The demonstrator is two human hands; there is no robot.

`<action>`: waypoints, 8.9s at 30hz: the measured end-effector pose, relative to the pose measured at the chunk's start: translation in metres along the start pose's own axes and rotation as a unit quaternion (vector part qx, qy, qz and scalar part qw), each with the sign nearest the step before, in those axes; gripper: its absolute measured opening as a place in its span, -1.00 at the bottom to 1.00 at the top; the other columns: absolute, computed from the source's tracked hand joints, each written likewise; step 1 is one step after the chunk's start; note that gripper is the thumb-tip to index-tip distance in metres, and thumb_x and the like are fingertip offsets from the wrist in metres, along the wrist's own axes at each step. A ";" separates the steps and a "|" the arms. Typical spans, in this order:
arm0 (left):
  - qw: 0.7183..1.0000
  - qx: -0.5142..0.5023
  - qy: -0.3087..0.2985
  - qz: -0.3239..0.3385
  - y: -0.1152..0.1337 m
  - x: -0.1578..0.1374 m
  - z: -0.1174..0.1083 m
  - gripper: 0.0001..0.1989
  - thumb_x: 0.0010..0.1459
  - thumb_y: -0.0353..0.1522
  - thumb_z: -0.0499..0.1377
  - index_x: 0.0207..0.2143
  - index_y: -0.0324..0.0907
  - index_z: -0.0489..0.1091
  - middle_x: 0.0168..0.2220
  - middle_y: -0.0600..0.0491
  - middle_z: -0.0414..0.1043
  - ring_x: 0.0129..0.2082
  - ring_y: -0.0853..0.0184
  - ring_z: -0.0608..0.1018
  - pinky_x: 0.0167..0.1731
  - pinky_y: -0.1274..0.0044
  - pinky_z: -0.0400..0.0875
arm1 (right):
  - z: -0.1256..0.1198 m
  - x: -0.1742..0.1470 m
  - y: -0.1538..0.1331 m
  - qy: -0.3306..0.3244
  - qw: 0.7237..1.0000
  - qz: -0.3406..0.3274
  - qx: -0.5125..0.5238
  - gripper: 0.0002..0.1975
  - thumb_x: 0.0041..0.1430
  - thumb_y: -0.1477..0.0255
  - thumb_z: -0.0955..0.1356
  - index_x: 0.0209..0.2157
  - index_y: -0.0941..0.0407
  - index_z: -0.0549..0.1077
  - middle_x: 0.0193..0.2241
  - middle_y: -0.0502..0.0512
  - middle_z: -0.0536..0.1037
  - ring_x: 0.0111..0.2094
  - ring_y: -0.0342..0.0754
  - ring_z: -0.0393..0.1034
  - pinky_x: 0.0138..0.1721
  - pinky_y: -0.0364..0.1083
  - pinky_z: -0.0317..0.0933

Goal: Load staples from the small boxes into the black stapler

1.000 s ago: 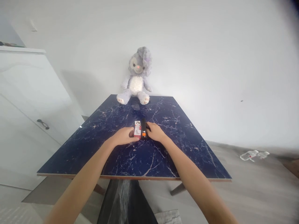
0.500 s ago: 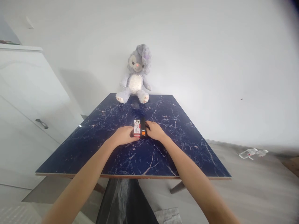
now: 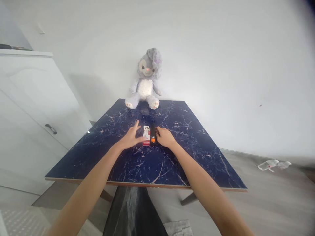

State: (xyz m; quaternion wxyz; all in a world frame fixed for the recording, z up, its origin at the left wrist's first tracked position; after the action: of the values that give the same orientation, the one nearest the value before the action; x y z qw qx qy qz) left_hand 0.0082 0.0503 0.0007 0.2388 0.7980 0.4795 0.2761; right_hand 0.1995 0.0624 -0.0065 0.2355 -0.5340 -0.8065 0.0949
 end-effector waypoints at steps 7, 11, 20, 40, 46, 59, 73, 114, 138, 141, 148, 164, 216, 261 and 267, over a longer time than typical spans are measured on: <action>0.999 0.036 -0.040 -0.007 0.002 0.003 0.025 0.36 -0.09 0.06 0.37 0.44 -0.12 -0.51 0.36 -0.25 0.10 0.37 -0.10 0.09 0.26 0.13 0.04 | -0.001 -0.002 -0.003 -0.017 1.000 -0.008 -0.002 -0.64 0.23 0.53 0.25 0.06 0.12 0.39 -0.10 0.15 0.61 -0.04 0.04 0.47 -0.03 -0.10 0.24; 0.997 0.048 -0.049 -0.018 -0.004 0.003 0.024 0.34 -0.13 0.08 0.38 0.45 -0.12 -0.39 0.35 -0.29 0.11 0.36 -0.11 0.13 0.24 0.16 0.08 | -0.004 -0.003 0.001 -0.019 0.999 0.037 -0.013 -0.63 0.31 0.49 0.19 0.10 0.10 0.37 -0.11 0.16 0.62 -0.08 0.06 0.51 -0.06 -0.09 0.25; 0.994 0.103 -0.021 0.000 0.006 0.022 0.043 0.24 -0.09 0.06 0.36 0.44 -0.21 -0.22 0.31 -0.27 0.20 0.33 -0.03 0.21 0.22 0.25 0.15 | -0.020 -0.007 0.007 -0.025 0.989 0.138 0.049 -0.52 0.36 0.07 0.19 0.04 0.13 0.41 -0.08 0.27 0.60 -0.06 0.18 0.51 -0.09 -0.02 0.27; 0.989 0.114 -0.010 0.098 0.152 0.164 0.219 0.10 0.04 0.18 0.15 0.39 -0.38 -0.07 0.29 -0.36 0.19 0.32 -0.21 0.14 0.23 0.16 0.05 | -0.115 -0.088 0.221 0.220 0.915 0.333 0.059 -0.42 0.38 0.07 0.04 0.04 0.10 0.45 -0.01 0.25 0.56 0.02 0.12 0.44 0.03 0.01 0.22; 0.982 0.156 0.052 0.095 0.103 0.128 0.144 -0.25 0.33 0.02 -0.14 0.35 -0.33 0.07 0.24 -0.27 0.29 0.25 -0.02 0.28 0.20 0.22 0.12 | -0.121 -0.095 0.220 0.271 0.905 0.324 0.061 -0.42 0.39 0.16 -0.03 0.08 0.15 0.39 0.03 0.30 0.52 0.06 0.11 0.38 0.07 0.02 0.19; 0.932 0.274 0.202 -0.128 -0.038 0.057 -0.013 -0.43 0.35 -0.07 -0.17 0.09 -0.13 0.48 0.38 -0.13 0.08 0.28 -0.15 0.22 0.19 0.04 0.11 | -0.086 -0.058 0.054 0.276 0.959 0.016 -0.070 -0.42 0.40 0.24 0.09 0.34 0.21 0.03 0.39 0.37 -0.04 0.41 0.16 -0.21 0.32 0.28 -0.10; 0.937 0.255 0.171 -0.167 -0.053 0.064 -0.002 -0.21 0.31 0.01 -0.15 0.41 -0.30 -0.06 0.42 -0.33 -0.13 0.39 -0.23 -0.01 0.28 0.01 -0.08 | 0.010 0.043 0.008 0.103 0.981 0.142 -0.080 -0.45 0.28 0.51 0.15 0.27 0.42 0.17 0.28 0.55 0.17 0.36 0.34 -0.10 0.31 0.36 -0.29; 0.936 0.265 0.221 -0.072 -0.017 0.062 0.002 -0.61 0.32 -0.16 0.02 0.00 -0.11 0.50 0.18 -0.18 0.32 0.19 -0.08 0.26 0.17 0.14 0.15 | -0.125 -0.087 0.197 0.346 0.852 0.391 0.029 -0.46 0.30 0.15 0.12 -0.12 0.26 0.53 -0.13 0.46 0.56 -0.02 0.26 0.39 0.05 0.16 0.14; 0.960 0.222 0.142 -0.092 -0.010 0.066 0.033 -0.59 0.28 -0.14 0.05 0.05 -0.11 0.48 0.16 -0.15 0.37 0.19 -0.10 0.26 0.13 0.14 0.23 | -0.086 -0.058 0.195 0.216 0.893 0.369 0.140 -0.47 0.19 0.11 0.30 0.04 0.17 0.53 -0.02 0.28 0.59 0.03 0.14 0.46 0.03 0.00 0.26; 0.968 0.193 0.145 -0.074 -0.003 0.067 0.035 -0.61 0.28 -0.17 0.07 0.04 -0.12 0.49 0.12 -0.13 0.41 0.16 -0.05 0.32 0.13 0.17 0.25 | -0.078 -0.055 0.187 0.211 0.893 0.365 0.157 -0.44 0.16 0.10 0.33 0.07 0.17 0.51 -0.02 0.28 0.59 0.02 0.14 0.47 0.02 0.01 0.27; 0.989 0.068 0.112 -0.064 0.007 0.070 0.039 -0.62 0.32 -0.21 0.04 0.10 -0.12 0.42 -0.07 -0.07 0.58 -0.07 0.12 0.57 0.02 0.34 0.37 | -0.046 -0.037 0.142 0.189 0.901 0.328 0.212 -0.43 0.11 0.02 0.35 0.02 0.12 0.53 -0.12 0.17 0.64 -0.14 0.02 0.55 -0.12 -0.09 0.34; 0.978 0.011 0.162 -0.128 -0.064 0.033 -0.044 -0.59 0.35 -0.18 -0.02 0.12 -0.13 0.40 -0.06 -0.07 0.59 -0.05 0.16 0.60 0.01 0.38 0.41 | 0.052 0.064 -0.028 0.110 0.933 0.262 0.220 -0.37 0.18 0.06 0.30 0.14 0.20 0.34 0.05 0.35 0.50 0.08 0.19 0.42 0.09 0.09 0.26; 0.991 -0.017 0.079 -0.105 -0.115 0.002 -0.077 -0.22 0.00 -0.44 0.25 0.32 -0.17 0.19 -0.03 -0.05 0.58 -0.10 0.17 0.64 0.00 0.39 0.48 | 0.084 0.125 -0.052 0.031 0.995 -0.055 0.076 -0.29 0.12 0.47 0.31 0.31 0.20 0.14 -0.03 0.19 0.56 0.02 0.17 0.33 0.13 0.07 0.21; 0.961 0.043 0.187 -0.200 -0.113 0.001 -0.087 -0.69 0.22 -0.24 0.15 -0.03 -0.10 0.50 -0.03 -0.04 0.58 -0.01 0.12 0.58 0.06 0.36 0.39 | 0.089 0.129 -0.048 0.006 0.969 -0.081 0.233 -0.27 -0.05 0.28 0.53 0.17 0.06 0.32 0.01 0.14 0.56 0.00 0.05 0.48 0.08 0.04 0.31; 0.958 0.018 0.206 -0.199 -0.120 0.001 -0.092 -0.71 0.21 -0.29 0.13 -0.05 -0.08 0.52 0.00 -0.01 0.57 0.02 0.14 0.56 0.11 0.34 0.36 | 0.087 0.129 -0.048 0.013 0.971 -0.060 0.229 -0.29 -0.06 0.23 0.54 0.13 0.10 0.36 -0.07 0.16 0.57 -0.10 0.03 0.51 0.01 0.02 0.34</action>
State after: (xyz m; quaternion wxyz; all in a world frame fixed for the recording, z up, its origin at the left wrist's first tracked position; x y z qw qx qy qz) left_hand -0.1288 0.1135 -0.0095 0.1702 0.6166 0.6721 0.3731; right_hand 0.0775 0.1680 -0.0264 0.3672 -0.4176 -0.7907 0.2561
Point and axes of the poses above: each hand's wrist, its own x-axis towards the middle knuckle, its own z-axis out of the palm, y = z × x, the point moved 8 cm from there along x, towards the middle knuckle
